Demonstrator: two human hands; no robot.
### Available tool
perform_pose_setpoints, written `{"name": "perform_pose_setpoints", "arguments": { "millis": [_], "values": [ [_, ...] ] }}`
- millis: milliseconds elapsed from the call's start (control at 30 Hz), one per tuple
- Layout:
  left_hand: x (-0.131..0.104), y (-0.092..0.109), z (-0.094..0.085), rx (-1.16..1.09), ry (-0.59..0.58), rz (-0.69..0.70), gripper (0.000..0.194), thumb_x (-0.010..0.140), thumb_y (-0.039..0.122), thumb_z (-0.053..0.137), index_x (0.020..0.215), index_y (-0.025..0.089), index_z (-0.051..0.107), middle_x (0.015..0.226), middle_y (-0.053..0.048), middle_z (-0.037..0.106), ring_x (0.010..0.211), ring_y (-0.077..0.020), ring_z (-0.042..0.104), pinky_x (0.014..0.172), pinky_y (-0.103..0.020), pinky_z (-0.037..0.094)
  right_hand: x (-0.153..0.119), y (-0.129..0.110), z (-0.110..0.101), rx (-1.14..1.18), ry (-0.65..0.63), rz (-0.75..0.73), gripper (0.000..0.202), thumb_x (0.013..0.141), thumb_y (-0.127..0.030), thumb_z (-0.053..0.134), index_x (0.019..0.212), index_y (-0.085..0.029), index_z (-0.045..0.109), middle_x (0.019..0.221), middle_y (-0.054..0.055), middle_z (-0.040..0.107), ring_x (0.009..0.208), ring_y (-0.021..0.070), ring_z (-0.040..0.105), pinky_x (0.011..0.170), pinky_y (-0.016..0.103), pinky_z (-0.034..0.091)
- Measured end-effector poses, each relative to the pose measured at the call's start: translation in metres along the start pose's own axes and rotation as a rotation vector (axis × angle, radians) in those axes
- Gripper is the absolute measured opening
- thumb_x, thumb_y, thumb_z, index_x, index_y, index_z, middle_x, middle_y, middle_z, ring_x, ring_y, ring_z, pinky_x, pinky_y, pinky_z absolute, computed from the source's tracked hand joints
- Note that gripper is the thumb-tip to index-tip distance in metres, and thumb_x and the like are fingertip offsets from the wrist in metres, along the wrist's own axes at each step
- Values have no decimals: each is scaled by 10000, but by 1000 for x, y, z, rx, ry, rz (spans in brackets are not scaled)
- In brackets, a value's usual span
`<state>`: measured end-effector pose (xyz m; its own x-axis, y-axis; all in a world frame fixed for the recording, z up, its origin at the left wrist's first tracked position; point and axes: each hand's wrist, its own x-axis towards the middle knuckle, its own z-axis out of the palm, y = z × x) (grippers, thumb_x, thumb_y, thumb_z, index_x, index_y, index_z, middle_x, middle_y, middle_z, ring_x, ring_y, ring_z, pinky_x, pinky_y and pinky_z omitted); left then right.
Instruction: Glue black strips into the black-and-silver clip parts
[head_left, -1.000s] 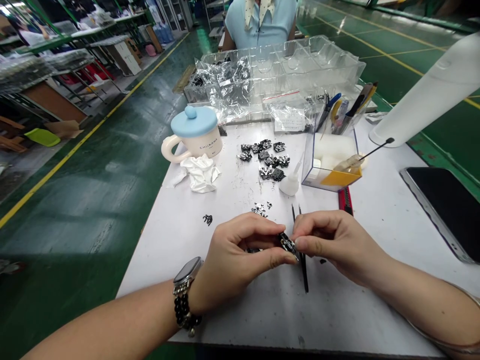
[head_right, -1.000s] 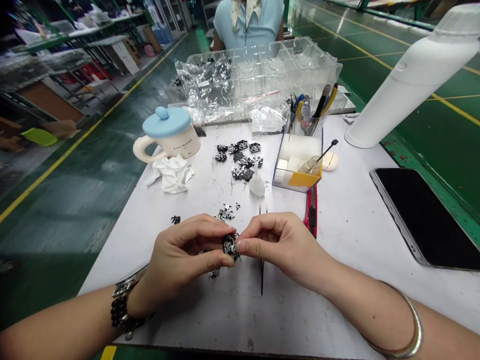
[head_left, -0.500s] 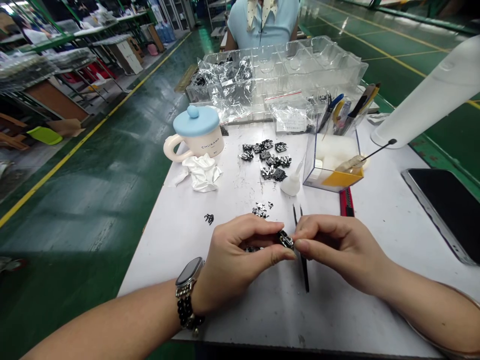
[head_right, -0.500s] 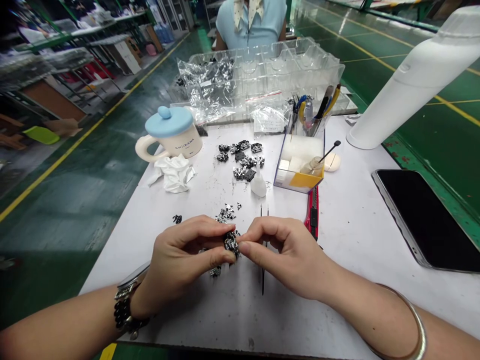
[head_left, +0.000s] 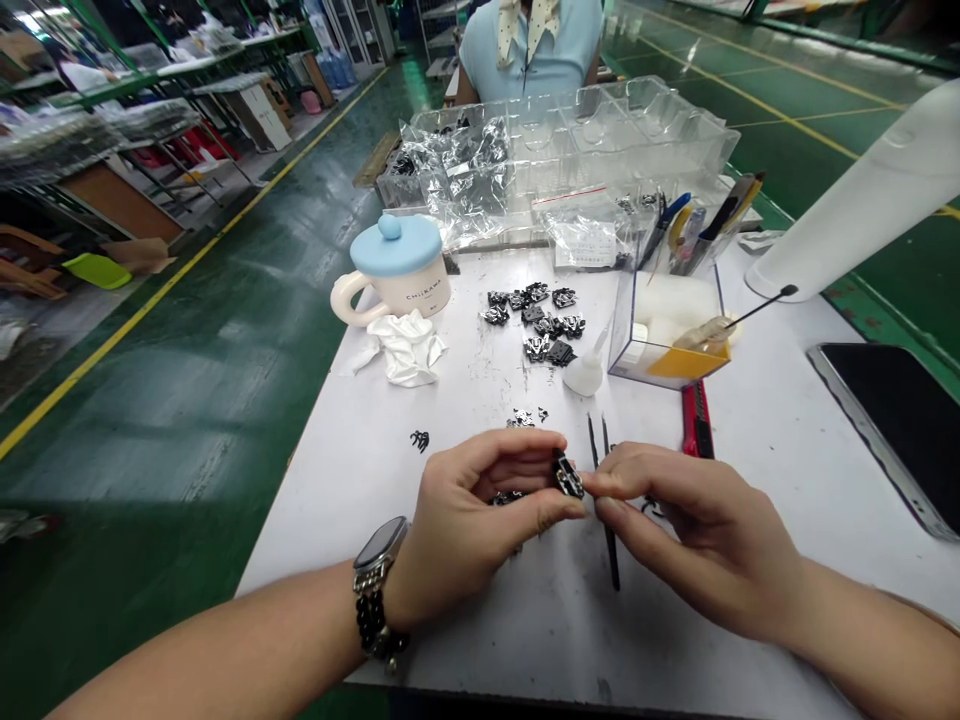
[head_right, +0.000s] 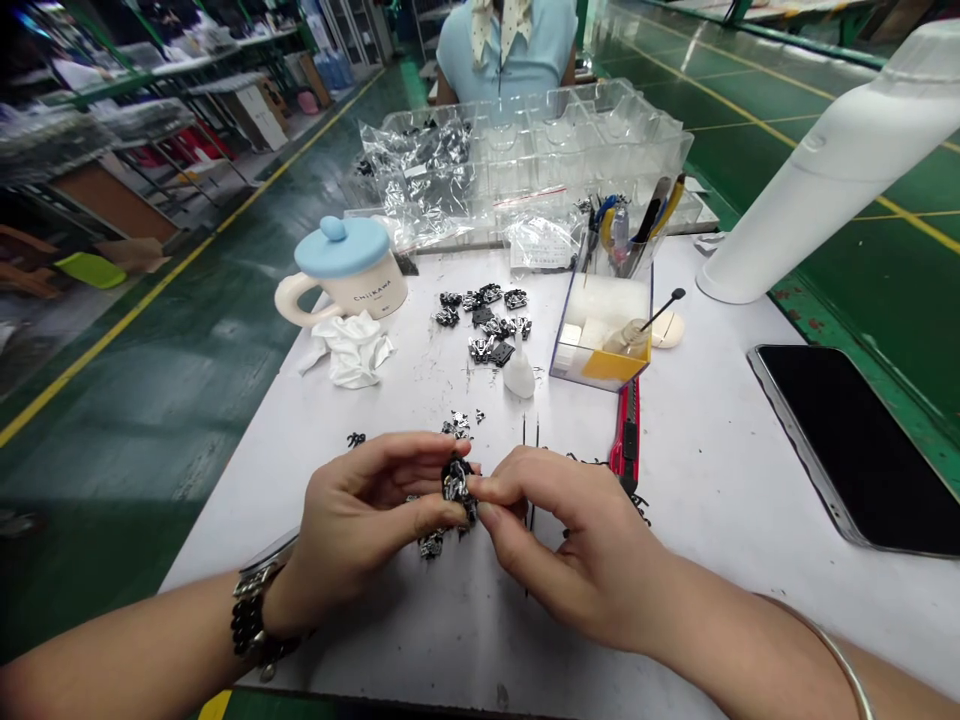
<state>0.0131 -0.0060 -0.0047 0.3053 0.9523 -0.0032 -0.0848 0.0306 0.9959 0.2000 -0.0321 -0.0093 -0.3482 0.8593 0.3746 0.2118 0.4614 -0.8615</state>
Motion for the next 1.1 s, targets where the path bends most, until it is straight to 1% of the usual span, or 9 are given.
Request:
{"name": "perform_pose_setpoints", "arguments": {
  "millis": [100, 200, 333, 400, 567, 667, 767, 1000, 1100],
  "values": [
    [3, 1, 1, -202, -8, -170, 289, 617, 97, 809, 864, 168, 676, 963, -45, 753, 848, -161, 714, 770, -232, 596, 0, 0, 2, -72, 53, -60, 265, 853, -44, 491, 1058, -193, 569, 789, 32, 612, 732, 126, 586, 637, 265, 498],
    [6, -1, 1, -270, -23, -221, 203, 643, 136, 804, 812, 163, 695, 1016, -50, 740, 883, -173, 708, 786, -253, 590, -1, 1, 2, -162, 78, -147, 319, 840, -30, 496, 1116, -177, 560, 837, 52, 610, 786, 138, 586, 654, 273, 507],
    [6, -3, -1, -341, -51, -355, 200, 712, 193, 768, 908, 197, 728, 853, -17, 755, 768, -130, 705, 735, -222, 575, -3, 5, 0, -340, 69, -273, 366, 829, -16, 521, 1174, -138, 518, 865, 70, 595, 788, 148, 547, 665, 294, 489],
    [6, -3, -1, -376, -70, -417, 194, 737, 215, 751, 930, 203, 732, 825, -10, 753, 728, -111, 701, 719, -205, 570, -4, 6, 0, -447, 56, -317, 370, 823, -17, 541, 1178, -115, 507, 862, 82, 594, 771, 157, 525, 658, 310, 471],
    [7, 0, 0, -377, -64, -440, 189, 742, 225, 748, 928, 200, 737, 840, -13, 751, 667, -94, 699, 677, -171, 560, -4, 8, -1, -631, 25, -348, 344, 822, -41, 561, 1158, -91, 507, 797, 87, 586, 714, 171, 487, 607, 323, 434],
    [6, 0, 0, -378, -88, -435, 203, 757, 205, 735, 960, 202, 727, 843, -17, 749, 699, -93, 700, 713, -172, 555, -4, 7, 0, -679, 29, -367, 339, 823, -38, 556, 1154, -82, 501, 794, 96, 595, 711, 183, 497, 596, 332, 433],
    [4, -2, -1, -350, -90, -399, 225, 753, 185, 739, 976, 203, 716, 810, -6, 737, 745, -89, 692, 739, -163, 546, -4, 6, 0, -672, 13, -368, 334, 816, -27, 561, 1144, -59, 506, 810, 110, 603, 722, 189, 506, 598, 338, 436],
    [3, 0, -1, -246, -72, -340, 192, 746, 154, 735, 927, 218, 726, 746, 35, 698, 720, -37, 655, 674, -70, 505, -4, 3, 5, -633, 12, -361, 300, 835, -33, 532, 1132, -67, 519, 813, 102, 593, 720, 183, 499, 587, 331, 437],
    [2, 4, 0, -186, -54, -322, 181, 737, 142, 731, 901, 219, 733, 740, 31, 692, 700, -40, 642, 654, -76, 507, -4, -1, 0, -625, -12, -381, 314, 848, -40, 502, 1160, -70, 509, 835, 94, 571, 741, 176, 494, 617, 331, 444]
  ]
}}
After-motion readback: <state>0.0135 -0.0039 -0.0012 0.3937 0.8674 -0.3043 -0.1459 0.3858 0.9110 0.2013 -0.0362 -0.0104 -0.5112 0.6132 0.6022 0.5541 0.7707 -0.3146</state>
